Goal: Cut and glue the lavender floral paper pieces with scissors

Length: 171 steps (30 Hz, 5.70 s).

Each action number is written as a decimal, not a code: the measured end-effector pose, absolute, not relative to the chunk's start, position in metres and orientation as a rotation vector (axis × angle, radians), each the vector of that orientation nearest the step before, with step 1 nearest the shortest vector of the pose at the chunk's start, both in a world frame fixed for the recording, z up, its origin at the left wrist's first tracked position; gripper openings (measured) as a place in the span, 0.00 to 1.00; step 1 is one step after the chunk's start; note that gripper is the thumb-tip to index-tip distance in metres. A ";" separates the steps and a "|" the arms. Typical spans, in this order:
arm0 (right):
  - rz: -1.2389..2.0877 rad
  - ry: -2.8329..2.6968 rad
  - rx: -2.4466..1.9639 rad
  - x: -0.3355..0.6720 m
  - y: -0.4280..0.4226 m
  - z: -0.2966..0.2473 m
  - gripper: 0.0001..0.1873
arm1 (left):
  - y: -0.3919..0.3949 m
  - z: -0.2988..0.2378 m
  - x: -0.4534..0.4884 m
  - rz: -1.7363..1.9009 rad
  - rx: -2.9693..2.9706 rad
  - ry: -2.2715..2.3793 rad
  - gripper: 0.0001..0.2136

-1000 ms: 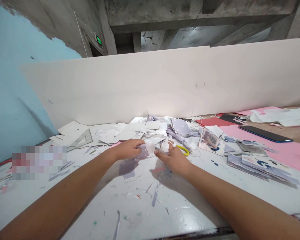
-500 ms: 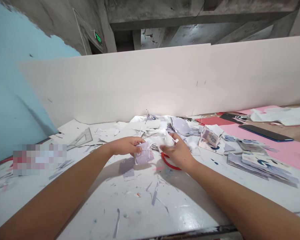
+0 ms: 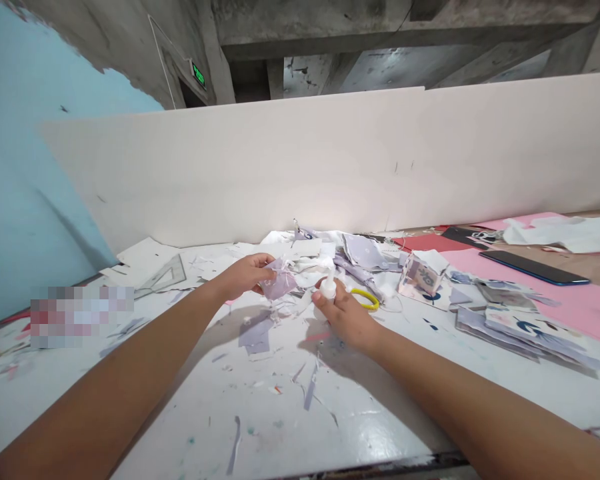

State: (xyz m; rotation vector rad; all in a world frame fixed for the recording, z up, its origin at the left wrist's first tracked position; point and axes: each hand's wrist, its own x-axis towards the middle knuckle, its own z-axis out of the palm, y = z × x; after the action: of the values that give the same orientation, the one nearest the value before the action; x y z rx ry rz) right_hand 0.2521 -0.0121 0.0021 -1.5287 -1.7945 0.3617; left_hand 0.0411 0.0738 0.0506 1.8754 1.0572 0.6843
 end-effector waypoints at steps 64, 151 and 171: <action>0.434 -1.771 -1.320 0.231 0.025 0.077 0.15 | 0.033 0.082 0.058 0.679 1.837 0.876 0.12; 0.461 -1.855 -1.361 0.262 0.047 0.051 0.12 | 0.065 0.062 0.034 0.677 2.191 1.267 0.19; 0.663 -1.819 -1.165 0.234 0.024 0.059 0.13 | 0.039 0.068 0.059 1.093 2.698 0.915 0.08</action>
State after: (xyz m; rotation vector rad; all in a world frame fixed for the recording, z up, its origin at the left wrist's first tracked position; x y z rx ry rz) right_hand 0.2341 0.0239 0.0590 -1.1653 -1.8185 0.6630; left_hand 0.0591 0.0386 0.0676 2.6980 0.9148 1.0931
